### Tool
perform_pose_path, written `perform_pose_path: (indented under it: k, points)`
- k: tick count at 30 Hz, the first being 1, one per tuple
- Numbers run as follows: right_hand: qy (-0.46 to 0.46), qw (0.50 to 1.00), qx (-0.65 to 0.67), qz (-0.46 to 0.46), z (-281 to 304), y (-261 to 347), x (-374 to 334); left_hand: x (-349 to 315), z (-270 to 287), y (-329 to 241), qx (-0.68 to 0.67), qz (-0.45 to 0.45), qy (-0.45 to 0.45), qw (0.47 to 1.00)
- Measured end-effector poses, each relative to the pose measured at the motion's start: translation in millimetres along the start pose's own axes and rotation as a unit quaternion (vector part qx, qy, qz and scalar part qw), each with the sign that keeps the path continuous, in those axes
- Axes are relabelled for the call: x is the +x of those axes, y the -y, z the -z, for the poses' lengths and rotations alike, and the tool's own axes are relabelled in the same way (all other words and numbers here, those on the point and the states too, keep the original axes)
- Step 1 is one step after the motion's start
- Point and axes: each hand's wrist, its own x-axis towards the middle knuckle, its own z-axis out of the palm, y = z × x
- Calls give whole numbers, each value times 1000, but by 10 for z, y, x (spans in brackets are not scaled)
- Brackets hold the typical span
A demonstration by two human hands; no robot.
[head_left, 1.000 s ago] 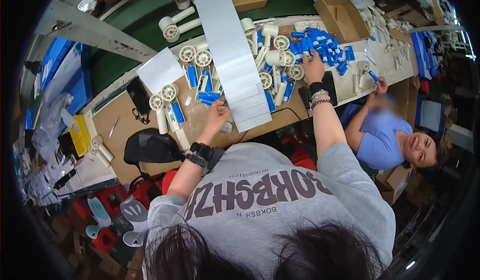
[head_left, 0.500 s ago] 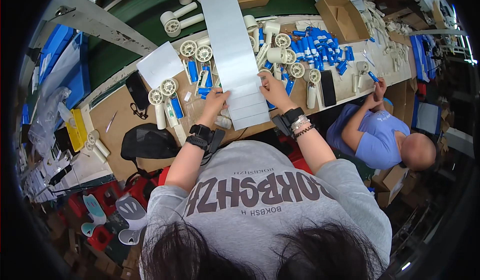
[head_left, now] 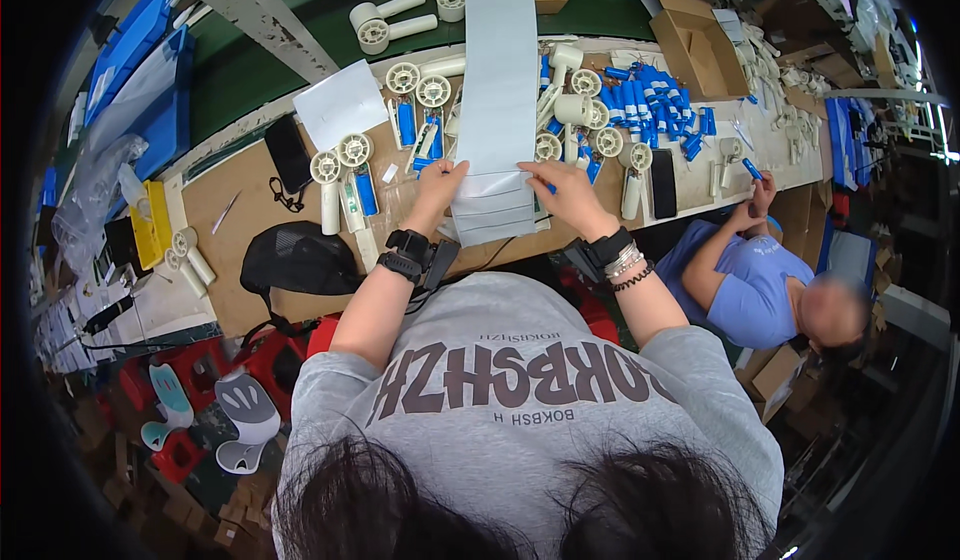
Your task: Applying small circular labels to the ends of blue cylindrical parts from a roll at a factory assembly station.
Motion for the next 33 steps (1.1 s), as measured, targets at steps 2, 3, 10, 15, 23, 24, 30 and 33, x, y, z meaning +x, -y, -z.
perform_pose_path:
  k: [2,3,10,15,23,24,30,33]
  points:
    - [-21,999,-11,43,-5,22,3,-1,14,-3,2,0,5,1000]
    - [-32,997,-17,66,-9,26,4,-3,18,-8,5,3,2,1000]
    - [-45,996,-3,79,-70,-30,-69,-76,-26,-43,27,7,-30,999]
    - [-55,998,0,19,-1,-104,-169,-108,-199,-44,-5,-1,-31,1000]
    - [-130,991,-8,36,338,-25,-364,25,-631,-22,-4,-71,-4,997]
    - [-130,991,-7,37,365,-12,-382,31,-655,-30,31,-106,14,994]
    - [-234,971,48,-23,405,-6,-428,8,-572,-143,54,-63,120,989]
    - [-211,976,46,-10,373,-37,-407,-109,-511,-218,-166,-137,266,940]
